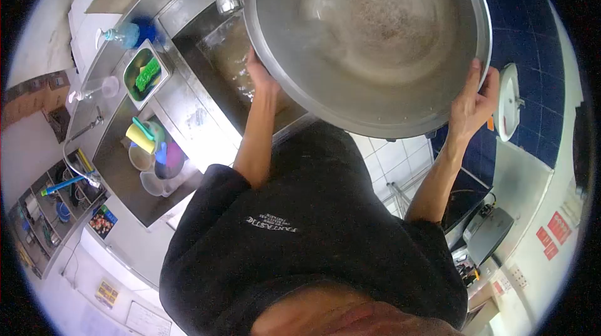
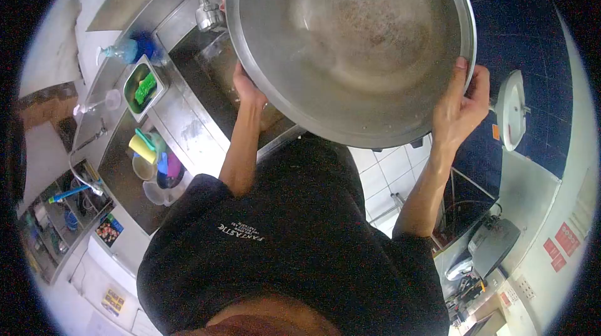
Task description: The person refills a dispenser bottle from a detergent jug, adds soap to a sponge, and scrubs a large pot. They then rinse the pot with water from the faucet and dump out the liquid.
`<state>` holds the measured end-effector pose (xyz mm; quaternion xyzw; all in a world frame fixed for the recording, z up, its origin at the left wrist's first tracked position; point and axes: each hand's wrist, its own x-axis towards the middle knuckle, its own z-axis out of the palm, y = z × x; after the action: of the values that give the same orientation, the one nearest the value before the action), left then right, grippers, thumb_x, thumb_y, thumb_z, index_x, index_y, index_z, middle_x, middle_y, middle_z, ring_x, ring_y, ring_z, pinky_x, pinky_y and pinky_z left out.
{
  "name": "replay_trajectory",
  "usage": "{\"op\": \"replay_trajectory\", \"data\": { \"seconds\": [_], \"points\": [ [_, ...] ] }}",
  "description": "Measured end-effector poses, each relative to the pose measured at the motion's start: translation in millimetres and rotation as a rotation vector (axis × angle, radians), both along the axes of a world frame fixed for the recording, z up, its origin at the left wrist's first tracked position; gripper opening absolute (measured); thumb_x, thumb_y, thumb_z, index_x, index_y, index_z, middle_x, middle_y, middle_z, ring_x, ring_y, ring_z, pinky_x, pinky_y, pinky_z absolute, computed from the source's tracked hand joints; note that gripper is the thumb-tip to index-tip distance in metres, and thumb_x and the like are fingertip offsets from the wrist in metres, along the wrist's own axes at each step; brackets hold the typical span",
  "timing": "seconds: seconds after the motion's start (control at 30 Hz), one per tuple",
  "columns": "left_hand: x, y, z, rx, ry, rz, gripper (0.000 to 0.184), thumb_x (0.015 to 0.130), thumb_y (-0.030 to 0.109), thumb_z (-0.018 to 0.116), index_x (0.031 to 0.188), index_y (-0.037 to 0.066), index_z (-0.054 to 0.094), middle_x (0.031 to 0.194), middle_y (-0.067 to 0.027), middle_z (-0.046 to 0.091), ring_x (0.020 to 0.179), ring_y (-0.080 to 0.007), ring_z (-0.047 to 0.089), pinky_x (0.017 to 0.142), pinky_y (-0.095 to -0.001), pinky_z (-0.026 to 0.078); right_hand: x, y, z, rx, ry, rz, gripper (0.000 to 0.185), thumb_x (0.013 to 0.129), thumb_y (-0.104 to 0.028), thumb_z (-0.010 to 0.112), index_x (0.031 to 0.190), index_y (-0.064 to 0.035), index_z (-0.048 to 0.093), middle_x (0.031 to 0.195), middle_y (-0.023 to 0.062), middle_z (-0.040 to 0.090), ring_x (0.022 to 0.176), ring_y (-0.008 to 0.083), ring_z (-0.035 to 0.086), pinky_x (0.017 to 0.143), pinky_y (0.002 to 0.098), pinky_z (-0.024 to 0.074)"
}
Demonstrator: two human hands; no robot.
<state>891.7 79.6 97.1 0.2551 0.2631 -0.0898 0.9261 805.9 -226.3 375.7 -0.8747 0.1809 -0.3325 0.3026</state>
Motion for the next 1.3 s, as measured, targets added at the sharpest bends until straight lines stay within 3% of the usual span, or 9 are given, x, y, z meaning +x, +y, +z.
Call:
{"op": "replay_trajectory", "data": {
  "seconds": [0.17,0.53,0.97,1.03,1.1,1.17,1.23,1.27,1.3],
  "points": [
    [44.7,-30.2,-40.6,-0.201,-0.006,0.067,0.054,0.109,0.033,0.031,0.144,0.003,0.058,0.143,-0.0180,0.064,0.132,-0.0364,0.060,0.115,-0.0511,0.048,28.7,28.7,28.7,-0.247,-0.096,0.021,0.024,0.105,-0.022,0.070,0.096,0.0001,0.066,0.078,0.0010,0.059,0.072,0.0090,0.048,0.066,0.0258,0.0404],
    [93.0,-63.0,-38.2,-0.466,-0.025,0.032,0.084,0.096,0.063,0.041,0.156,0.004,0.043,0.156,-0.0183,0.051,0.143,-0.0406,0.048,0.120,-0.0566,0.038,51.8,78.8,57.6,-0.388,-0.183,0.092,0.015,0.099,-0.012,0.076,0.094,-0.0008,0.067,0.078,0.0031,0.062,0.069,0.0084,0.050,0.061,0.0243,0.0393],
    [133.5,-79.6,-68.1,-0.345,-0.313,0.148,0.086,0.097,0.068,0.037,0.158,0.007,0.043,0.157,-0.0171,0.051,0.145,-0.0406,0.047,0.122,-0.0596,0.035,24.1,90.2,32.5,-0.425,-0.175,0.242,0.018,0.093,0.000,0.074,0.100,0.0019,0.058,0.083,0.0102,0.059,0.070,0.0193,0.052,0.062,0.0306,0.0390],
    [119.8,-85.4,-43.3,-0.482,0.186,0.090,0.099,0.094,0.077,0.038,0.163,0.006,0.033,0.163,-0.0200,0.043,0.147,-0.0423,0.043,0.121,-0.0602,0.035,22.1,88.1,31.6,-0.452,-0.209,0.268,0.020,0.089,0.003,0.074,0.101,0.0023,0.058,0.083,0.0115,0.059,0.071,0.0205,0.054,0.061,0.0316,0.0394],
    [118.2,-98.0,-57.9,-0.456,0.097,0.027,0.099,0.094,0.079,0.035,0.164,0.009,0.034,0.163,-0.0183,0.044,0.148,-0.0415,0.043,0.122,-0.0597,0.034,17.9,92.6,33.8,-0.432,-0.169,0.290,0.020,0.088,0.004,0.073,0.102,0.0034,0.058,0.084,0.0129,0.059,0.069,0.0223,0.054,0.061,0.0324,0.0401],
    [112.5,-107.0,-53.4,-0.428,0.012,-0.034,0.099,0.093,0.080,0.032,0.165,0.011,0.035,0.163,-0.0167,0.045,0.148,-0.0406,0.043,0.123,-0.0592,0.033,19.4,96.0,35.8,-0.501,-0.227,0.329,0.016,0.098,-0.005,0.074,0.099,-0.0008,0.058,0.079,0.0028,0.052,0.065,0.0090,0.043,0.057,0.0240,0.0309],
    [103.4,-118.1,-45.1,-0.418,0.207,0.006,0.100,0.094,0.079,0.035,0.165,0.008,0.033,0.164,-0.0191,0.041,0.148,-0.0418,0.042,0.121,-0.0592,0.034,10.7,101.9,40.9,-0.585,-0.167,0.336,0.018,0.095,-0.004,0.076,0.098,0.0001,0.058,0.078,0.0042,0.053,0.065,0.0119,0.045,0.057,0.0256,0.0323],
    [101.8,-125.5,-63.0,-0.423,0.204,0.005,0.100,0.094,0.079,0.035,0.165,0.008,0.033,0.164,-0.0191,0.041,0.148,-0.0418,0.042,0.121,-0.0592,0.034,3.4,97.8,37.4,-0.551,-0.151,0.344,0.030,0.077,-0.001,0.076,0.101,0.0056,0.060,0.083,0.0159,0.062,0.070,0.0295,0.059,0.061,0.0367,0.0487],
    [98.5,-136.0,-97.9,-0.465,0.048,0.013,0.099,0.094,0.078,0.035,0.164,0.009,0.033,0.163,-0.0180,0.043,0.147,-0.0414,0.044,0.120,-0.0594,0.036,1.2,97.4,37.3,-0.554,-0.153,0.343,0.030,0.077,-0.001,0.076,0.101,0.0056,0.060,0.083,0.0159,0.062,0.070,0.0295,0.059,0.061,0.0367,0.0487]
  ]
}}
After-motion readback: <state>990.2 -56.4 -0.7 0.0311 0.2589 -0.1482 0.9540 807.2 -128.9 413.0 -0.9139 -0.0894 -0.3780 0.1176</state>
